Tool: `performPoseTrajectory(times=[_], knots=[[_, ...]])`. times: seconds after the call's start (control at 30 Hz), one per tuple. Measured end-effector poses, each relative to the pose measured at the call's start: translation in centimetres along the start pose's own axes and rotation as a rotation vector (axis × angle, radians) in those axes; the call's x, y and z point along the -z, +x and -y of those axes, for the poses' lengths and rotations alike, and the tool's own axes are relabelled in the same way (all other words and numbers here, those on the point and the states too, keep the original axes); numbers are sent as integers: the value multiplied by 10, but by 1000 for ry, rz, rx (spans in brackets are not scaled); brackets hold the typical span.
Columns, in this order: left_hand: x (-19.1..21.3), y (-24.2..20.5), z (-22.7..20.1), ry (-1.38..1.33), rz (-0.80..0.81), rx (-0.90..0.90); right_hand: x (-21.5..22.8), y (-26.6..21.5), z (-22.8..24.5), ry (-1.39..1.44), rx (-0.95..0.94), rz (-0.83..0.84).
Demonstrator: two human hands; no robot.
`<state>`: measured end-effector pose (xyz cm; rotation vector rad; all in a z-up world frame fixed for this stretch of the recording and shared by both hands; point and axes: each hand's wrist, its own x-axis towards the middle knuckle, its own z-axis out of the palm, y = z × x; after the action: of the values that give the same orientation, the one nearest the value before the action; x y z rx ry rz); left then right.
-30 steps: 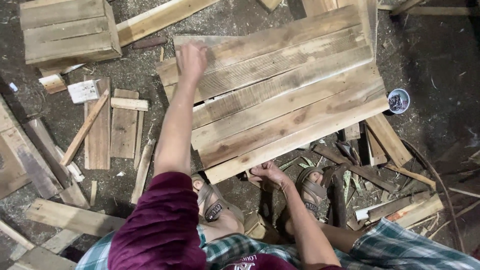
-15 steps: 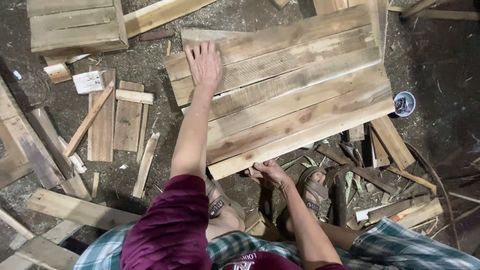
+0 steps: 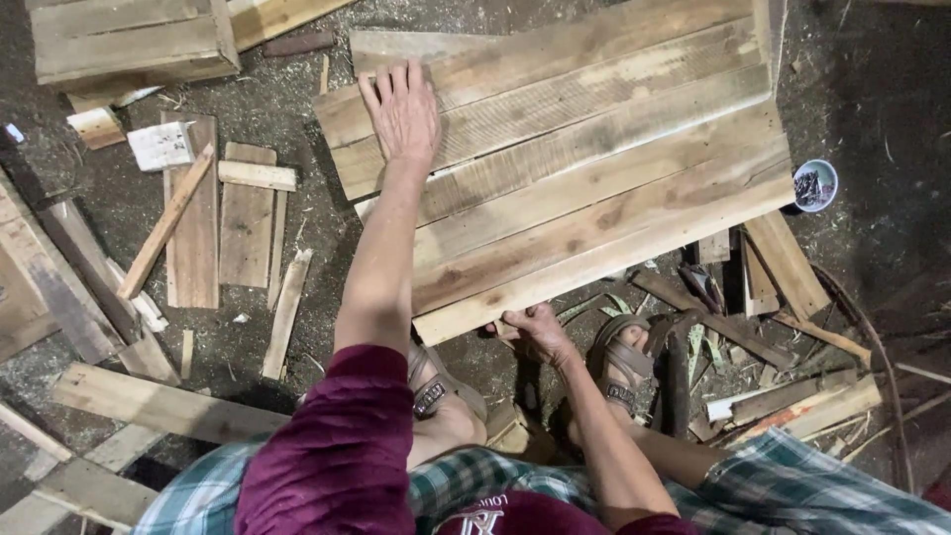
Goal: The person is assembling a wooden panel by aligning slats and hammering nails into them.
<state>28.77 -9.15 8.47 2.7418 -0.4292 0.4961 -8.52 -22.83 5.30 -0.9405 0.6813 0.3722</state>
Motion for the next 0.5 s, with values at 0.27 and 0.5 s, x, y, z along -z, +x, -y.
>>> performPoseTrajectory(times=[0.27,0.5], knots=[[-13,-2,6,22,18,-33,21,10,-16,-168,10,-148],[0,0,18,-35,96,-118,10,2,2,-8,-146,58]])
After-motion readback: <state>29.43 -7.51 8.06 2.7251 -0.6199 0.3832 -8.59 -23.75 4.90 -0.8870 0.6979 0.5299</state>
